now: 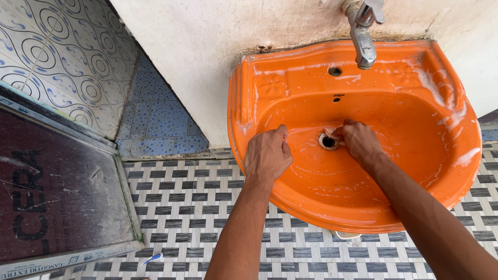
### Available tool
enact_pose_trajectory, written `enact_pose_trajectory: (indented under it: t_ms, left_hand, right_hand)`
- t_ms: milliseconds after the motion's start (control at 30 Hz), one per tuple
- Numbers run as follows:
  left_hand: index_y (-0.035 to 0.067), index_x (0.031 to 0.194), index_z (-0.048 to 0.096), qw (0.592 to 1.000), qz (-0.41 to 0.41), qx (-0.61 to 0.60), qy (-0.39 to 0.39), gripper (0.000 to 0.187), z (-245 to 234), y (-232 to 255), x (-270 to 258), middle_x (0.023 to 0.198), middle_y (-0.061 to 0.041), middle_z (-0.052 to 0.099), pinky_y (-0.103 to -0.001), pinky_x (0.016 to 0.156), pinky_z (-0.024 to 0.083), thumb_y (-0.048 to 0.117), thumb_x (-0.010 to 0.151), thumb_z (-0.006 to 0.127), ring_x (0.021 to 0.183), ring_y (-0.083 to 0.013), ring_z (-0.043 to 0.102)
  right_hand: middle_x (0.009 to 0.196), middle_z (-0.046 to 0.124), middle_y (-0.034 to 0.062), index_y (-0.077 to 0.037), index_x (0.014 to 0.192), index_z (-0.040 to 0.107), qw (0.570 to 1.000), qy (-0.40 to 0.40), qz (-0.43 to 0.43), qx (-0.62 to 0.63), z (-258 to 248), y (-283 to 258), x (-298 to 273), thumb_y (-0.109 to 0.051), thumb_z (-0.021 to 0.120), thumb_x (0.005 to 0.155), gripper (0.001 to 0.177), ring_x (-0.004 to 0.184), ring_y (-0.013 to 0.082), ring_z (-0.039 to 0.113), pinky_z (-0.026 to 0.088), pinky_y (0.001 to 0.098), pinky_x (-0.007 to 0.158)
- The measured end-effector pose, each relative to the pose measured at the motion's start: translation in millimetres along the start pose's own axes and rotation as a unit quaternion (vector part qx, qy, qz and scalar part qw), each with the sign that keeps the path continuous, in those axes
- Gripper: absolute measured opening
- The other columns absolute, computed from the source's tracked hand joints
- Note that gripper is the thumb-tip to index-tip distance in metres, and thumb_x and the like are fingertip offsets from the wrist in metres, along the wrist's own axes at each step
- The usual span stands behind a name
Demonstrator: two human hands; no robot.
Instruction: The person scrubs an orange pedestal sink using a white sponge and a cleaning agent from a small container. They wipe the rim, basin, and faucet area repeatedly, occasionally dipping the sponge into the container to reload the cleaning solution.
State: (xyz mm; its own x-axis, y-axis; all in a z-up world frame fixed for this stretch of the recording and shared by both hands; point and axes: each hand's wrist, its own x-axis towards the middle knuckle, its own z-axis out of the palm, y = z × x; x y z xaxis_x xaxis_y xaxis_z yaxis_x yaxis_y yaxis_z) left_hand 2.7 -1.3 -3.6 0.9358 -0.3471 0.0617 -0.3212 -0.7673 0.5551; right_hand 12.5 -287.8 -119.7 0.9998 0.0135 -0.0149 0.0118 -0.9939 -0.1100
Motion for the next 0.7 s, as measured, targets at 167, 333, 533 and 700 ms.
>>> enact_pose_trajectory:
  t_ms: [167,333,533,700]
  left_hand:
    - [0.003,0.106,0.067,1.0,0.011,-0.005,0.016,0.021,-2,2,-2,0.084,-0.016,0.073,-0.045,0.076,0.057,0.007,0.086,0.064,0.077,-0.0325,0.071]
    - [0.004,0.105,0.068,1.0,0.008,-0.01,0.017,0.02,-5,3,-2,0.084,-0.017,0.073,-0.046,0.076,0.056,0.009,0.086,0.065,0.077,-0.0337,0.07]
    - [0.004,0.104,0.068,1.0,0.008,-0.009,0.02,0.021,-4,3,-2,0.085,-0.017,0.073,-0.047,0.077,0.056,0.009,0.084,0.066,0.08,-0.0359,0.07]
    - [0.004,0.106,0.068,1.0,0.014,-0.01,0.017,0.024,-4,2,-2,0.085,-0.017,0.073,-0.047,0.078,0.055,0.01,0.083,0.066,0.081,-0.0356,0.07]
  right_hand:
    - [0.11,0.073,0.0147,-0.012,0.098,0.084,0.996,-0.025,0.034,0.075,3,-12,-18,-0.008,0.073,0.088,0.015,0.092,0.0364,0.073,0.06,0.0465,0.082]
    - [0.094,0.08,0.0122,-0.008,0.098,0.08,0.978,-0.081,0.067,0.179,-3,-25,-16,0.002,0.069,0.081,0.022,0.093,0.0289,0.078,0.061,0.0416,0.084]
    - [0.104,0.068,0.0156,-0.005,0.086,0.077,0.998,-0.021,0.005,0.055,-17,-38,-18,-0.002,0.07,0.082,0.008,0.094,0.0405,0.068,0.057,0.0496,0.078]
    - [0.107,0.068,0.0132,-0.008,0.085,0.077,0.996,0.01,-0.04,-0.083,-17,-21,-16,-0.008,0.069,0.084,0.008,0.105,0.0353,0.069,0.061,0.0464,0.081]
